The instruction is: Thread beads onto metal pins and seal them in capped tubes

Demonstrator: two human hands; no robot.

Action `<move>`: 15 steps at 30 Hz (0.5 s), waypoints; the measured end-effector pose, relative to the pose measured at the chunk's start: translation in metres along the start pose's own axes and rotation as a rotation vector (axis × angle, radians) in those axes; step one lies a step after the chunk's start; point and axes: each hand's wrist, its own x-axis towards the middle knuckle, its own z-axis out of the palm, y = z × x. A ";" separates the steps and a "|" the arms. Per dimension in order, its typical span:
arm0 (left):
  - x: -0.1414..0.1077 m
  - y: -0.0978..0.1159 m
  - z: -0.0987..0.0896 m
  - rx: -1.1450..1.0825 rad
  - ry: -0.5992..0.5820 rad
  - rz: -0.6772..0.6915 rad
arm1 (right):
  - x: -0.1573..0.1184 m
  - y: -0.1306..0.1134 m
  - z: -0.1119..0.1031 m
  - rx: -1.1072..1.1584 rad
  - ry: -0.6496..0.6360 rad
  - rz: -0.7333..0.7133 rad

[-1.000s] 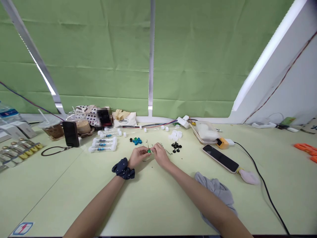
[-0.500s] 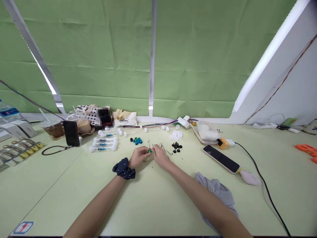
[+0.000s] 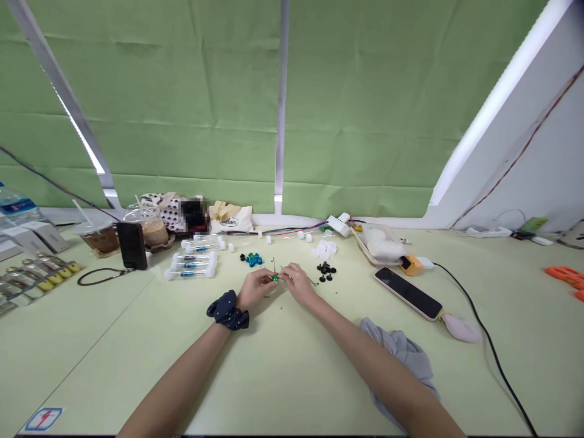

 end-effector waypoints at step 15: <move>-0.001 0.005 0.001 -0.007 0.002 -0.020 | -0.003 -0.001 0.003 0.022 0.140 0.066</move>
